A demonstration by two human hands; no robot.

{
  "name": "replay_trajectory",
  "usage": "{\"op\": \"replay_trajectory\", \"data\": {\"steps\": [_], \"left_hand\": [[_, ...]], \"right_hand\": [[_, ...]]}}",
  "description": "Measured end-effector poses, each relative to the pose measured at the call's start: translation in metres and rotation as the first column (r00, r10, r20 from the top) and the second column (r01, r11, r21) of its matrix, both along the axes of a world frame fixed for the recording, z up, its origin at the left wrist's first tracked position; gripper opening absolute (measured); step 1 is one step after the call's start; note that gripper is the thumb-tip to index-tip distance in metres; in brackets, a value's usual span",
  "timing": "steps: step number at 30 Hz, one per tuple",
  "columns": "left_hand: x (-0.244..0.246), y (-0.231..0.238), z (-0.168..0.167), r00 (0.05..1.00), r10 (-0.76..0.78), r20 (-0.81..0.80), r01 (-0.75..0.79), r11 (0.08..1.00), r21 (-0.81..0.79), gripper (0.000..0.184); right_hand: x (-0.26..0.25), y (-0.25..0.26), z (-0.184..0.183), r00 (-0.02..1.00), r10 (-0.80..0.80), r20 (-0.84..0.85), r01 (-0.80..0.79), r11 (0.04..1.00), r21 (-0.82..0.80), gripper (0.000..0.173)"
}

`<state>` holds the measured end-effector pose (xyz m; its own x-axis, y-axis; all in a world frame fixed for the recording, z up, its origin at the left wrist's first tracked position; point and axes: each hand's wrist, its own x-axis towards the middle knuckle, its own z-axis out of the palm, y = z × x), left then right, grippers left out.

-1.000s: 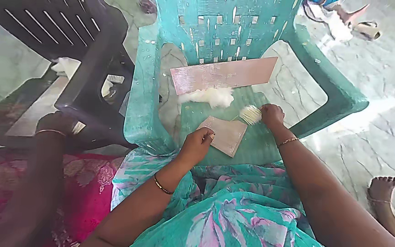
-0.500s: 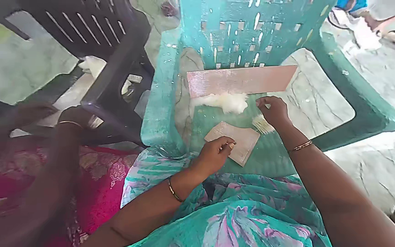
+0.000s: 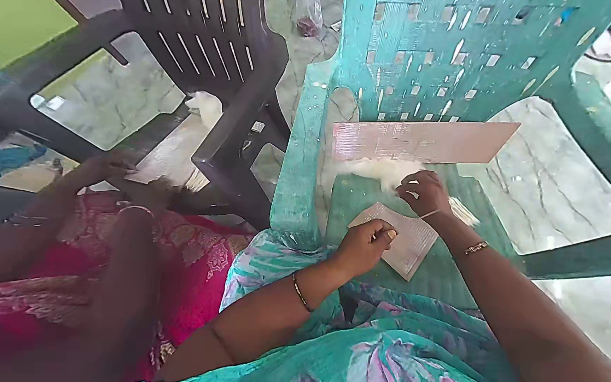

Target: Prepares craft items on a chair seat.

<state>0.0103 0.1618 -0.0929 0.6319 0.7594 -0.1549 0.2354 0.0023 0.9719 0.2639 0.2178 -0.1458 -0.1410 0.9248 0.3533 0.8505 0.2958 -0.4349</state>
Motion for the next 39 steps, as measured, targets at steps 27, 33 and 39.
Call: {"op": "replay_trajectory", "data": {"steps": [27, 33, 39], "left_hand": [[0.008, -0.008, -0.026, 0.959, 0.154, 0.240, -0.126, 0.984, -0.126, 0.019], [0.010, -0.007, -0.024, 0.929, 0.245, 0.276, -0.203, 0.964, -0.173, 0.020], [0.010, -0.007, -0.024, 0.930, 0.264, 0.257, -0.224, 0.959, -0.176, 0.017]], "right_hand": [[-0.060, -0.130, 0.051, 0.580, -0.431, -0.691, 0.029, 0.859, -0.511, 0.020], [-0.073, -0.129, 0.043, 0.510, -0.467, -0.722, -0.094, 0.804, -0.586, 0.009], [-0.064, -0.127, 0.047, 0.522, -0.498, -0.693, -0.023, 0.804, -0.595, 0.014]]}}
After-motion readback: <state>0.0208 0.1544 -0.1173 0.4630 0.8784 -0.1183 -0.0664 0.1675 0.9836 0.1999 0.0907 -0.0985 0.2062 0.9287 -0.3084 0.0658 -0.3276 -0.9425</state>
